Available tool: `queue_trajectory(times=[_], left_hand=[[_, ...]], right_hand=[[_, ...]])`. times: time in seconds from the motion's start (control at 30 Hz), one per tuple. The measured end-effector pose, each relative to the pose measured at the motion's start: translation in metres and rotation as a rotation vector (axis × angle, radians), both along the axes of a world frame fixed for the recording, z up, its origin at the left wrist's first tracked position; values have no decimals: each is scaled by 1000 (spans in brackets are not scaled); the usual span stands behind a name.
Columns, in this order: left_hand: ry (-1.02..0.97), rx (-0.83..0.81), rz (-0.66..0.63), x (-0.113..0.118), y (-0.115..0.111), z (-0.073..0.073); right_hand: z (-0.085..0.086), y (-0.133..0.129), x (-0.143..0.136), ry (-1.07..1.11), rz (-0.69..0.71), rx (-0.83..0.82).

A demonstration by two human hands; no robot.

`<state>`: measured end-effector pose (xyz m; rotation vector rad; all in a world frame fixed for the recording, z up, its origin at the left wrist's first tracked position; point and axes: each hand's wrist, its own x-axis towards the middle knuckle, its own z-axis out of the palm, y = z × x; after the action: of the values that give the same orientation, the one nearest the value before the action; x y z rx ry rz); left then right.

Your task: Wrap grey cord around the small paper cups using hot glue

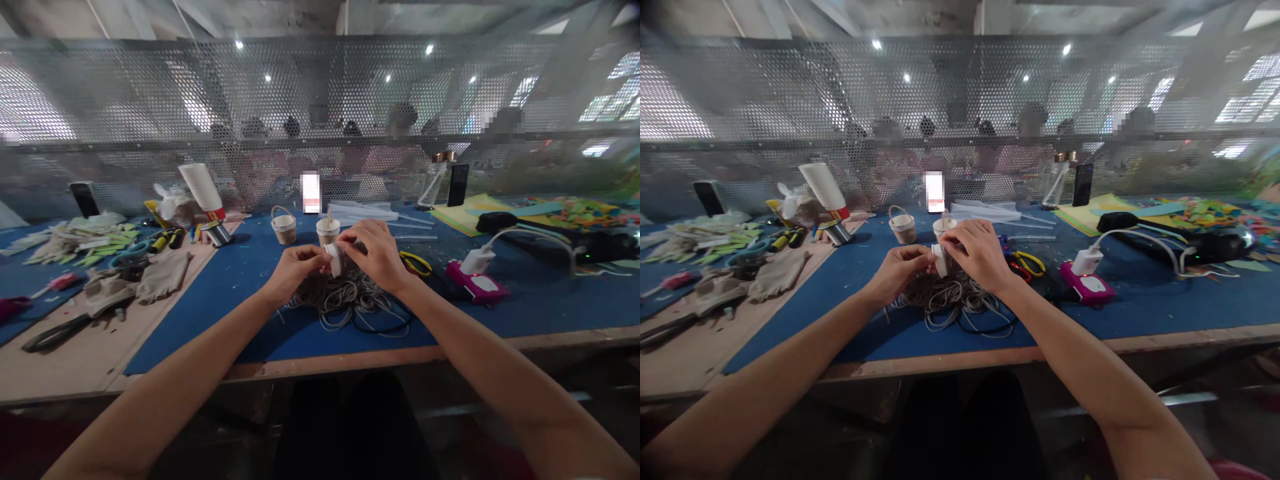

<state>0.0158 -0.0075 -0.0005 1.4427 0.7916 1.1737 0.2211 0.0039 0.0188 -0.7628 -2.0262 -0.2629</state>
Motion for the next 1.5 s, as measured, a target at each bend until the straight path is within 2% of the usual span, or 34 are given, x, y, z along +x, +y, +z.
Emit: queue_trajectory(times=[1.5], left_hand=[[124,70,-19,-2,1,-1]], right_hand=[[-3,5,2,-85,-57,9]])
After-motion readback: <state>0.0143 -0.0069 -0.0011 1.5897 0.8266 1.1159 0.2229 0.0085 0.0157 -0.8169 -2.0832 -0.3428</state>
